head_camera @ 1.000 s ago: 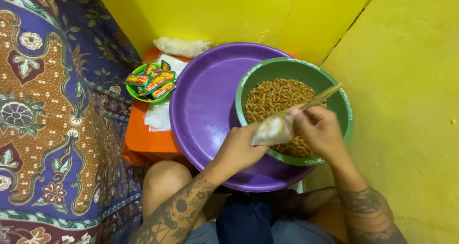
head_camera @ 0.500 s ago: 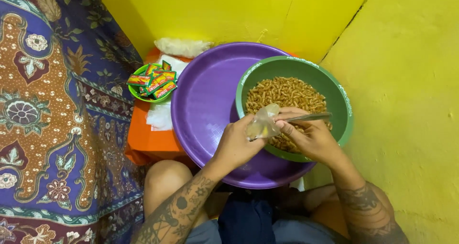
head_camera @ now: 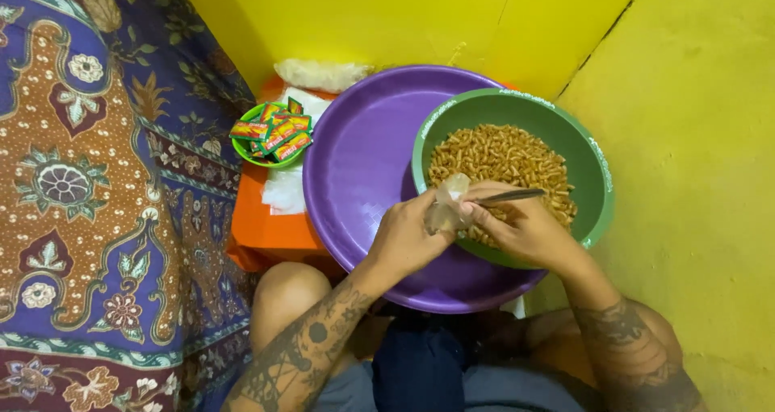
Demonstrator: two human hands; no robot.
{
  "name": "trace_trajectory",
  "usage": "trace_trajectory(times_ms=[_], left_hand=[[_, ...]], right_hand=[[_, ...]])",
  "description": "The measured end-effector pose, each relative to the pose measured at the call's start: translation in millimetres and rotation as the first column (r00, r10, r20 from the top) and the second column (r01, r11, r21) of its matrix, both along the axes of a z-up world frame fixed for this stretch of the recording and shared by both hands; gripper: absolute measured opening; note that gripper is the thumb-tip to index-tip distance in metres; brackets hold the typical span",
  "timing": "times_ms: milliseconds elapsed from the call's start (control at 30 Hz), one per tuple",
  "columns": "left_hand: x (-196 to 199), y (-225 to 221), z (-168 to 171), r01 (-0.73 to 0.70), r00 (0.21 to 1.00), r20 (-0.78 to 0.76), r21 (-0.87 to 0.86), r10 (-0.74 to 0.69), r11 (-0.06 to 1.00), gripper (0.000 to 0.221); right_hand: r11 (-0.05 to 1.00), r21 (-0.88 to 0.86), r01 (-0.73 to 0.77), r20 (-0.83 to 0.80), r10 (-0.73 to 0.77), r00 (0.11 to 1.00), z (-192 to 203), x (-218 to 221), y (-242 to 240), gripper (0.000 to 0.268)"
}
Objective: A person is manually packaging small noodle-like snacks by scooping them from a green bowl into a clear plastic bag using a spoon while sitting on the floor.
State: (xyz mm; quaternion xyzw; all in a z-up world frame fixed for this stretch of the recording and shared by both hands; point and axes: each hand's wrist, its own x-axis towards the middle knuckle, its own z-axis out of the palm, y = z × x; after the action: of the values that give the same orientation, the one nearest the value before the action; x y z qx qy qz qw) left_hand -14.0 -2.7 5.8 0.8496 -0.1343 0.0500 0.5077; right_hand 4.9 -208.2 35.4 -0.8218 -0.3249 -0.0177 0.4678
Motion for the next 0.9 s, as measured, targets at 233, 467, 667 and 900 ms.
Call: trace_trajectory(times_ms=[233,467,667,900], left_hand=[[-3.0,-15.4,-4.0,-0.007,1.000,-0.031,-0.016,0.006,1.000,0.033],[-0.5,-27.3,-0.6,0.004,1.000,-0.007,-0.011,-0.004,1.000,0.036],[2.5,-26.6,-1.2,0.098,0.995,0.006,-0.094,-0.098,0.991,0.050],[3.6,-12.0,-13.3,0.134,0.991,-0.001,-0.169,-0.136,0.977,0.051]], right_hand=[[0.996,0.080,0.028,0.017,-0.029,0.999,-13.6,-7.0,0.7,0.013],[0.994,0.092,0.055,0.091,-0.063,0.994,-10.7,-8.0,-10.1,0.013],[0.979,0.114,0.167,0.243,-0.190,0.951,-3.9,-6.1,-16.9,0.022],[0.982,0.135,0.132,0.234,-0.161,0.959,10.5,-9.7,-7.0,0.032]])
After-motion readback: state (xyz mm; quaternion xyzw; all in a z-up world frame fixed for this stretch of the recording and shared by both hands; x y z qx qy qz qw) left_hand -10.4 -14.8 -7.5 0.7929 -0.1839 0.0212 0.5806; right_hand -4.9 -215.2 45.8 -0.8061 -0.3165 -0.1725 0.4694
